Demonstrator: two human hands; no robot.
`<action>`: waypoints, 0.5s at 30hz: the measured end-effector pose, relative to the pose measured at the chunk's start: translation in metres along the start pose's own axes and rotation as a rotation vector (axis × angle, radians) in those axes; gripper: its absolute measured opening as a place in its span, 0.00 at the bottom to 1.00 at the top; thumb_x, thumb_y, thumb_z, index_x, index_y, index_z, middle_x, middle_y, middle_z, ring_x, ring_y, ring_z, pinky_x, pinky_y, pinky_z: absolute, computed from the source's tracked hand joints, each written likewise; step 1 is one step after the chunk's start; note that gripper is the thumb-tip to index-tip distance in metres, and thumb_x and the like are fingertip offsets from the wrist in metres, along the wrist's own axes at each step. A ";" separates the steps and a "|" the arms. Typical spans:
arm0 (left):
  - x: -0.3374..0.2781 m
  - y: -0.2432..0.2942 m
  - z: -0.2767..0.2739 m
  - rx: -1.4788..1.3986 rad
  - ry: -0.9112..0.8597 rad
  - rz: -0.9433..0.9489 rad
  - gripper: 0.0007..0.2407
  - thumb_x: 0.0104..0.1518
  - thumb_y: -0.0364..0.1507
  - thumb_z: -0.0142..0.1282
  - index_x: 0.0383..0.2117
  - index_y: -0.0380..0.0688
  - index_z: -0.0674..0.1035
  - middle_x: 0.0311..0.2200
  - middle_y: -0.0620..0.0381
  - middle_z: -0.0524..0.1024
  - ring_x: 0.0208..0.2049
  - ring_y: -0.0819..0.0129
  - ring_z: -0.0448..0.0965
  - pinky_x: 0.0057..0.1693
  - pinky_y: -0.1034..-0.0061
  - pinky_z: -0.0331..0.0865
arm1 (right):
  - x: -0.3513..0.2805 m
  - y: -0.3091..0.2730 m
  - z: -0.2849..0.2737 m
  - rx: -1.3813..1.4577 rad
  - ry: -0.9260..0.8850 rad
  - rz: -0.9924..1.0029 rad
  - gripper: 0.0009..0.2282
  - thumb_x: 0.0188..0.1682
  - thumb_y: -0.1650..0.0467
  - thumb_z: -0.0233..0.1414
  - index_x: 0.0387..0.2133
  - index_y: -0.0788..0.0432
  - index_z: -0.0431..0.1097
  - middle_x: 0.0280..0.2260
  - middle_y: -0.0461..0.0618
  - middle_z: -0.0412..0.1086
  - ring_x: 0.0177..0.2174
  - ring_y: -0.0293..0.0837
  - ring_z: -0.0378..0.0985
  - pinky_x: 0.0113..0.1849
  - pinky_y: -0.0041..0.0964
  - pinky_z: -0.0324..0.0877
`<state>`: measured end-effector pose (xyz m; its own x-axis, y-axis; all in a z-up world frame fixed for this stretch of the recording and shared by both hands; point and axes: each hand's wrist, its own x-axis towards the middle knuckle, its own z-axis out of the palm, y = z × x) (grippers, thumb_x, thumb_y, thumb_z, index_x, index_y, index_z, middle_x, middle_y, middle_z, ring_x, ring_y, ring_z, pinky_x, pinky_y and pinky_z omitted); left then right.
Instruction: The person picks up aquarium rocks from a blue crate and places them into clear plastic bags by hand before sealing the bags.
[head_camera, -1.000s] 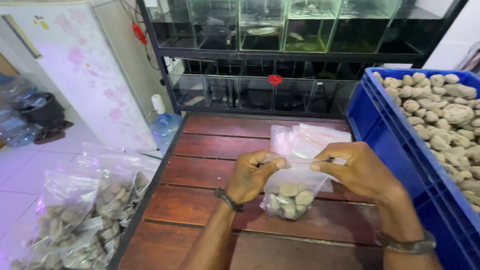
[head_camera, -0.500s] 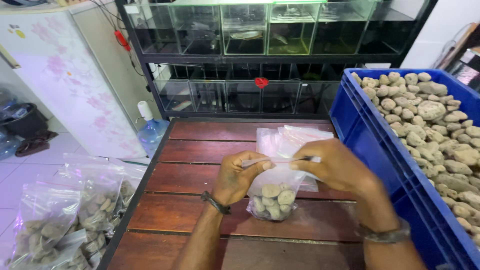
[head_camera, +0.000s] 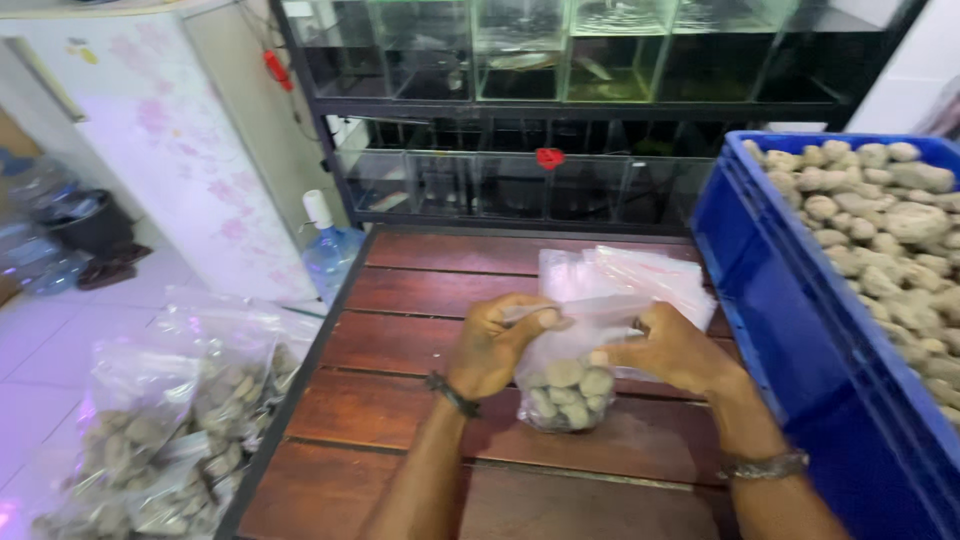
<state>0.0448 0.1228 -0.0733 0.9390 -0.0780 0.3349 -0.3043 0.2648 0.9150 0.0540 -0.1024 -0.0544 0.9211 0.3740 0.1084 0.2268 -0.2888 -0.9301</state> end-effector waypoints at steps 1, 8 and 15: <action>0.000 -0.002 0.002 0.008 0.017 0.003 0.06 0.54 0.24 0.67 0.36 0.40 0.86 0.26 0.55 0.84 0.29 0.79 0.77 0.38 0.81 0.76 | 0.001 0.010 -0.001 0.004 -0.017 -0.006 0.21 0.35 0.72 0.70 0.45 0.59 0.81 0.41 0.54 0.81 0.44 0.49 0.80 0.45 0.49 0.80; -0.035 0.008 -0.023 0.097 0.162 -0.025 0.13 0.54 0.37 0.62 0.42 0.47 0.81 0.38 0.62 0.82 0.38 0.78 0.79 0.47 0.80 0.74 | 0.016 0.012 0.014 -0.103 -0.079 0.064 0.13 0.48 0.69 0.57 0.32 0.68 0.88 0.30 0.51 0.86 0.31 0.40 0.79 0.37 0.36 0.75; -0.103 0.067 -0.056 0.188 0.399 -0.275 0.30 0.47 0.43 0.57 0.56 0.43 0.69 0.51 0.59 0.77 0.50 0.76 0.76 0.54 0.78 0.73 | 0.040 -0.077 0.094 0.038 0.081 0.141 0.13 0.53 0.78 0.53 0.49 0.73 0.76 0.40 0.67 0.79 0.32 0.57 0.77 0.36 0.51 0.77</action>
<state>-0.0630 0.2029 -0.0589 0.9650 0.2622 -0.0017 -0.0271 0.1062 0.9940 0.0438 0.0179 -0.0116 0.9658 0.2591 0.0020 0.0823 -0.2994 -0.9506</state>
